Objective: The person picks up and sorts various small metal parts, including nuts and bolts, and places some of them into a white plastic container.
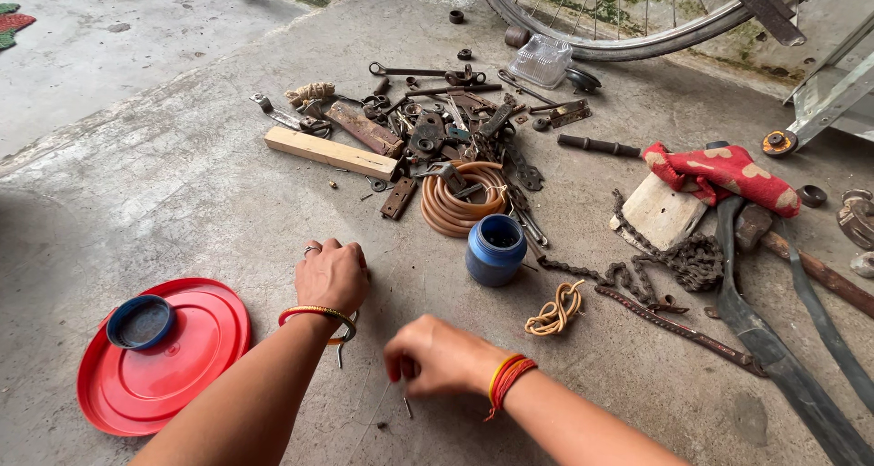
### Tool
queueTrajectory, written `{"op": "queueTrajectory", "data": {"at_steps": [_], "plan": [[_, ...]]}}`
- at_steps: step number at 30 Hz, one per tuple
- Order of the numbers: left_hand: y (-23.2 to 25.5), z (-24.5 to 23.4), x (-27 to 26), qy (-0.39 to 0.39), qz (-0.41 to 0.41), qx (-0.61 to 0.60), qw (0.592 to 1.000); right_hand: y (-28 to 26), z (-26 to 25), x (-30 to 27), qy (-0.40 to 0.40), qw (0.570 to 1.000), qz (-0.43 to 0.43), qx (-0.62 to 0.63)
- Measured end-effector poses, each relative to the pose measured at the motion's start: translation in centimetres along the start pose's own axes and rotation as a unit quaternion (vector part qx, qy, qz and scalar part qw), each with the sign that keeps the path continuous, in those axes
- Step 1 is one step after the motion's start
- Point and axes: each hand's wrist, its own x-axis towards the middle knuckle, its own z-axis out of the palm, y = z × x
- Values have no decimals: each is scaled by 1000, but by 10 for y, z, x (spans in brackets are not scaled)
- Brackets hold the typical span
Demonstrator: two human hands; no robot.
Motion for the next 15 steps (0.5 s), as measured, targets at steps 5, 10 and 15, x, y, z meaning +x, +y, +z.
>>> {"op": "queueTrajectory", "data": {"at_steps": [5, 10, 15], "plan": [[5, 2, 3, 22, 23, -17, 999, 5, -21, 4, 150, 987, 10, -52], [32, -4, 18, 47, 74, -81, 993, -1, -64, 4, 310, 946, 21, -92], [87, -27, 22, 80, 167, -186, 965, -3, -112, -7, 398, 896, 167, -105]]}}
